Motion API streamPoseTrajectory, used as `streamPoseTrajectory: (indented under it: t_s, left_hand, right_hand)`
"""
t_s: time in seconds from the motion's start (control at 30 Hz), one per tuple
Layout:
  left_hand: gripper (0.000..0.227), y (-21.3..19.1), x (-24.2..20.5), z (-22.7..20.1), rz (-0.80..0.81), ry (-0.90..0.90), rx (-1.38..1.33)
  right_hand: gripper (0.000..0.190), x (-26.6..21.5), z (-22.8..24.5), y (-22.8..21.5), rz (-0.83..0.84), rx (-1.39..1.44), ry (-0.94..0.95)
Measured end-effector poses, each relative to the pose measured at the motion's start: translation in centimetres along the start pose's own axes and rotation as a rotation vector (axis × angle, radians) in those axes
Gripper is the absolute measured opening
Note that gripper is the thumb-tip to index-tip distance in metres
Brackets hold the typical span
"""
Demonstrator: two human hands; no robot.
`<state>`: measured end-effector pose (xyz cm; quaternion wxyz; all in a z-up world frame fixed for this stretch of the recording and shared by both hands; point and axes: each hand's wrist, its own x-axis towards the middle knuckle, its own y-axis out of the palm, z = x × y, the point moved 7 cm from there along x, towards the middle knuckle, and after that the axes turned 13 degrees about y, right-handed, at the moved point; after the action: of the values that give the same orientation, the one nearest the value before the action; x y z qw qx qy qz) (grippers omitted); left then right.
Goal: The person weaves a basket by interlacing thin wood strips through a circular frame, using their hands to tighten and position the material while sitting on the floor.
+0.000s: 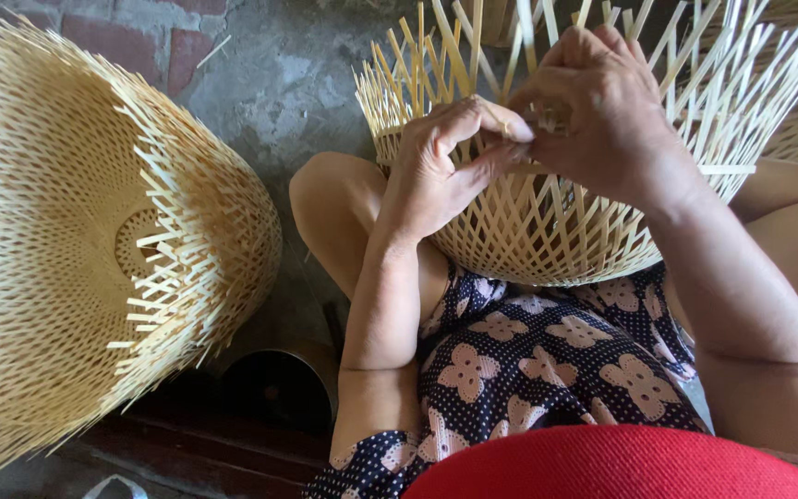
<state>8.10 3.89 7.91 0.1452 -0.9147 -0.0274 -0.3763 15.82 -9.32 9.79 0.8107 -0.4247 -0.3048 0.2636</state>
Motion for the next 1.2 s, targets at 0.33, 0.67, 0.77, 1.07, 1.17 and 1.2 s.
streamPoseTrajectory:
  t_s: [0.33,0.67,0.77,1.07,1.17,1.2]
  left_hand:
    - [0.026,1.4,-1.3,4.2,-0.024,-0.256,0.154]
    - [0.029,-0.2,-1.5,1.9,-0.109,-0.037,0.229]
    - [0.045,-1.6,-2.4,0.2,-0.103,-0.051,0.536]
    - [0.092,-1.2,-4.1,0.3,0.066,-0.263,0.710]
    - [0.093,-1.1,-3.8,0.5,0.068,-0.295,0.683]
    - [0.094,-1.1,-3.8,0.5,0.049,-0.279,0.657]
  right_hand:
    - [0.022,-0.6,-2.1,-2.4,0.237,0.811,0.039]
    - [0.026,-5.6,-3.0,-4.6,-0.324,0.206,-0.010]
    - [0.037,-10.7,-10.4,-4.6,-0.427,0.283,0.267]
    - [0.101,-14.9,-17.9,-0.3,-0.476,0.194,0.436]
    - [0.112,-15.0,-18.2,-0.7,-0.459,0.266,0.399]
    - [0.114,-15.2,-18.2,-0.6,-0.450,0.274,0.391]
